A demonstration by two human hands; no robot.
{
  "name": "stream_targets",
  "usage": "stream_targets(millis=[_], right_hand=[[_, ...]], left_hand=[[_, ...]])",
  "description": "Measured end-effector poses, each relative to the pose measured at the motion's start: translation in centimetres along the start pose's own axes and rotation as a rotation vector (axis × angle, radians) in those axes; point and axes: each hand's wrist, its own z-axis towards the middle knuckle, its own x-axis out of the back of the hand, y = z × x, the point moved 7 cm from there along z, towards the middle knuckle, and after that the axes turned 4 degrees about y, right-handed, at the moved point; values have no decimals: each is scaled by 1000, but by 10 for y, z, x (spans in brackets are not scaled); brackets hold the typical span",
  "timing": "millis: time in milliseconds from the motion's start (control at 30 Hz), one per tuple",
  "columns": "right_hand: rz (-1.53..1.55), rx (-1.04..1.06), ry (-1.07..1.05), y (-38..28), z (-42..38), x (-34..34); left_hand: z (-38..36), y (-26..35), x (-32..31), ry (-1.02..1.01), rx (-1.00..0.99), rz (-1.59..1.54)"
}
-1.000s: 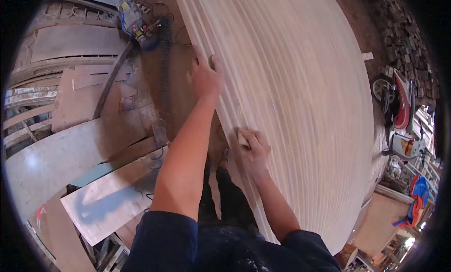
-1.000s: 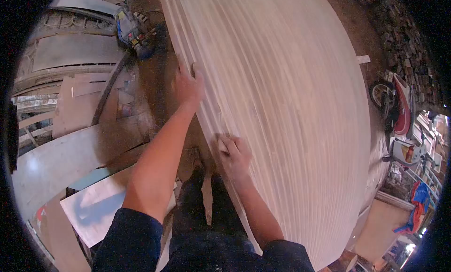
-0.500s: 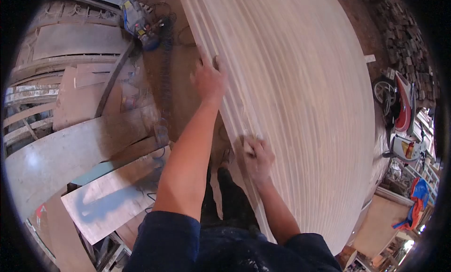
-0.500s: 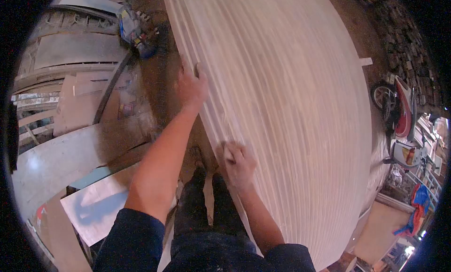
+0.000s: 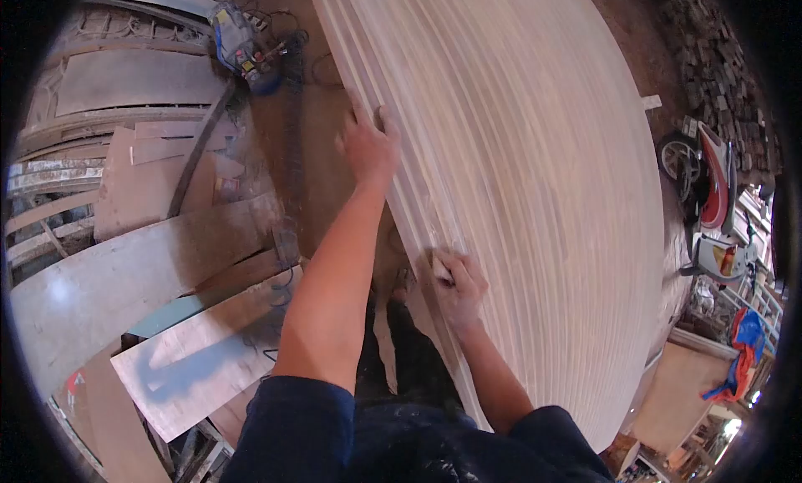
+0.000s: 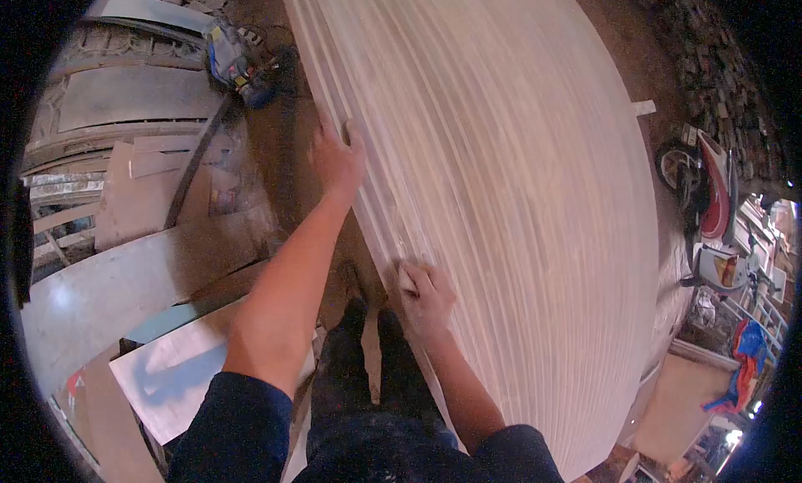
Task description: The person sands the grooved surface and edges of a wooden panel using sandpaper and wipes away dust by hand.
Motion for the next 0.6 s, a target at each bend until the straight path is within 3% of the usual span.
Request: stream_targets(millis=[100, 233, 600], right_hand=[[13, -92, -110, 4, 12, -11], [-24, -10, -108, 8, 11, -13], [39, -81, -117, 8, -5, 0]], left_hand=[[-6, -3, -1, -24, 28, 27], [-2, -3, -3, 10, 9, 3], [2, 0, 0, -10, 29, 1]])
